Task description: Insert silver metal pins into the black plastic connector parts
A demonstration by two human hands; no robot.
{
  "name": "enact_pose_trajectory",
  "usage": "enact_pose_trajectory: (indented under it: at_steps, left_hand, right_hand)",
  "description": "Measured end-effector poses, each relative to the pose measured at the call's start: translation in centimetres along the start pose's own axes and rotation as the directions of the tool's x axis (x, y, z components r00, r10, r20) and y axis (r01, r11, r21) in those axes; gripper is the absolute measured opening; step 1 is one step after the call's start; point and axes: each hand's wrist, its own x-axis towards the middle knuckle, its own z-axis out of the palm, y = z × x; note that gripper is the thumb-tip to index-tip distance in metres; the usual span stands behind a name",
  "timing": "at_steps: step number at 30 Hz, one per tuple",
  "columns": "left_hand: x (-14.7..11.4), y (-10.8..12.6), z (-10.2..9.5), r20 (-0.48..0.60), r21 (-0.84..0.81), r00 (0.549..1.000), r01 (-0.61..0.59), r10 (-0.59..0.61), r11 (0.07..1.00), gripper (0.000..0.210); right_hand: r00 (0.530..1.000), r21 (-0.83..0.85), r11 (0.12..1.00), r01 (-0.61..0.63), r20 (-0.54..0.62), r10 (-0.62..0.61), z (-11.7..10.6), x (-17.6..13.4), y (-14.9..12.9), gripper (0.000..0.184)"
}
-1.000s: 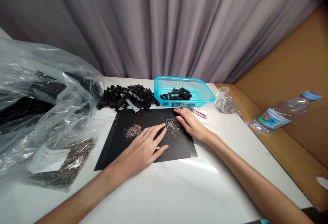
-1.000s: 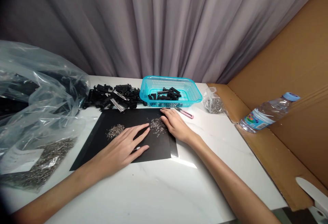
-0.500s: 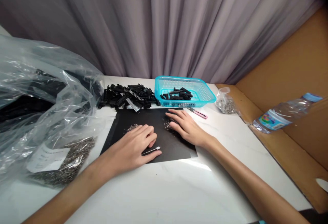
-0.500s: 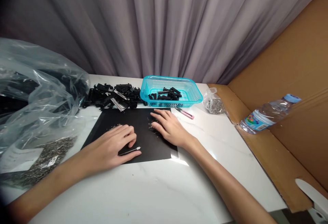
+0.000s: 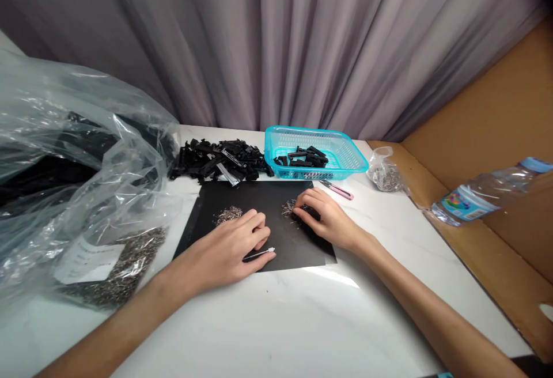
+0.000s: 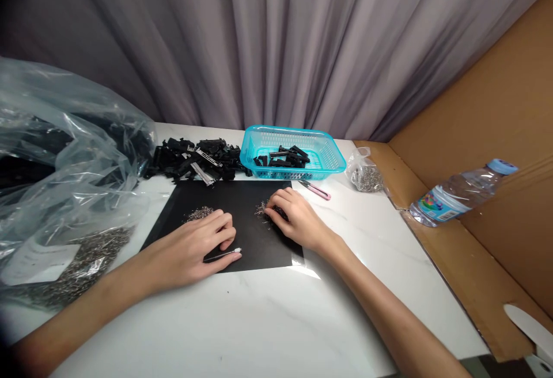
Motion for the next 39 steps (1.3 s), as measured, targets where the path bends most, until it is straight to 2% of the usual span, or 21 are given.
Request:
enact_pose_trajectory:
  at_steps: [6,11,13,15,18,25,28,31,34,39]
  left_hand:
    - [0.0,0.1,0.0,-0.012,0.003,1.000,-0.014,0.014,1.000,0.029]
    - [0.0,0.0,0.1,0.001,0.014,1.000,-0.022,0.022,1.000,0.028]
    - [0.0,0.0,0.2,-0.001,0.006,1.000,-0.019,0.019,1.000,0.029]
    - [0.0,-0.1,0.2,-0.007,-0.004,1.000,-0.017,0.017,1.000,0.029]
    - [0.1,-0.1,0.2,-0.012,-0.019,1.000,-0.013,0.013,1.000,0.029]
    - [0.0,-0.1,0.2,0.049,0.012,0.999,-0.011,0.010,1.000,0.032]
    - [0.0,-0.1,0.2,0.052,-0.002,0.999,-0.002,0.002,1.000,0.031]
    - [0.1,-0.1,0.3,0.037,-0.024,0.999,0.008,-0.007,1.000,0.029]
    - [0.2,-0.1,0.2,0.023,-0.038,1.000,0.008,-0.007,0.999,0.029]
    - [0.2,0.0,0.1,0.032,-0.035,0.999,-0.001,0.002,0.999,0.029]
  right_hand:
    - [0.999,0.042,0.999,-0.001,-0.035,0.002,0.9,0.2,0.0,0.009]
    - [0.993,0.114,0.992,-0.054,-0.100,0.065,0.7,0.1,0.3,0.008]
    - [0.998,0.088,0.996,-0.019,-0.051,0.024,0.5,0.0,0.1,0.022]
    - [0.997,0.023,0.999,0.046,0.068,-0.048,0.3,0.0,-0.1,0.038]
    - [0.975,-0.045,0.992,0.116,0.195,-0.105,-0.1,-0.2,-0.1,0.045]
    - [0.987,0.027,0.994,0.108,0.115,-0.111,-1.8,-0.2,0.3,0.034]
    - [0.991,0.015,0.995,0.097,0.096,-0.098,-1.8,-0.2,0.1,0.042]
    - [0.985,-0.026,0.994,0.103,0.138,-0.098,-1.1,-0.2,0.0,0.048]
    - [0.979,-0.038,0.991,0.125,0.167,-0.117,-0.6,-0.4,0.3,0.041]
    - [0.990,0.014,0.995,0.100,0.097,-0.101,-0.6,-0.6,0.6,0.025]
